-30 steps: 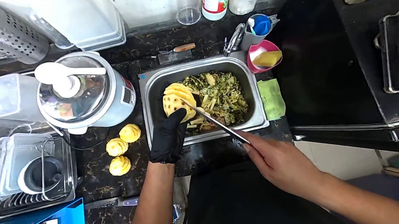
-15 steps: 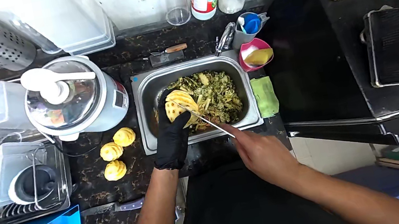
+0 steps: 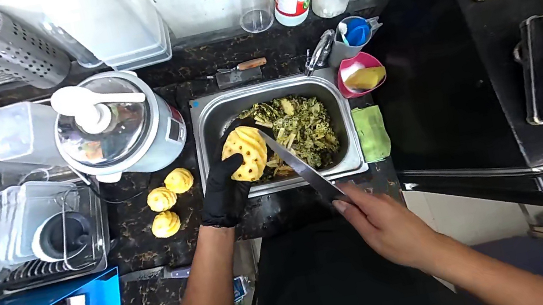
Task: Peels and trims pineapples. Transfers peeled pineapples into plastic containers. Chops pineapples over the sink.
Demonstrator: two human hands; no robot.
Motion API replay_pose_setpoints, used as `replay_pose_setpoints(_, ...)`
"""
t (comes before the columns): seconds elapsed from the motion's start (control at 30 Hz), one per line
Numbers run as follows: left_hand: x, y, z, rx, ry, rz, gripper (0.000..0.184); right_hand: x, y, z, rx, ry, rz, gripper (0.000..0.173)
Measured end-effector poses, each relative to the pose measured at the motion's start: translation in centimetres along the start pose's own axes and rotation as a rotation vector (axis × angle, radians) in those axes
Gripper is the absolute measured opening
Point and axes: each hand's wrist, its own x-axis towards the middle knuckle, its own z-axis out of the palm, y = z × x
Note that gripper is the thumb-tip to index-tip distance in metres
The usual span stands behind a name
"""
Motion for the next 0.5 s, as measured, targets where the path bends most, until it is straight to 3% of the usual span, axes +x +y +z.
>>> replay_pose_setpoints(0.5, -0.15, 0.35, 0.99, 0.062, -0.090, 0.027, 0.059, 0.38, -0.87, -0.20, -0.004, -0.084, -0.031, 0.037)
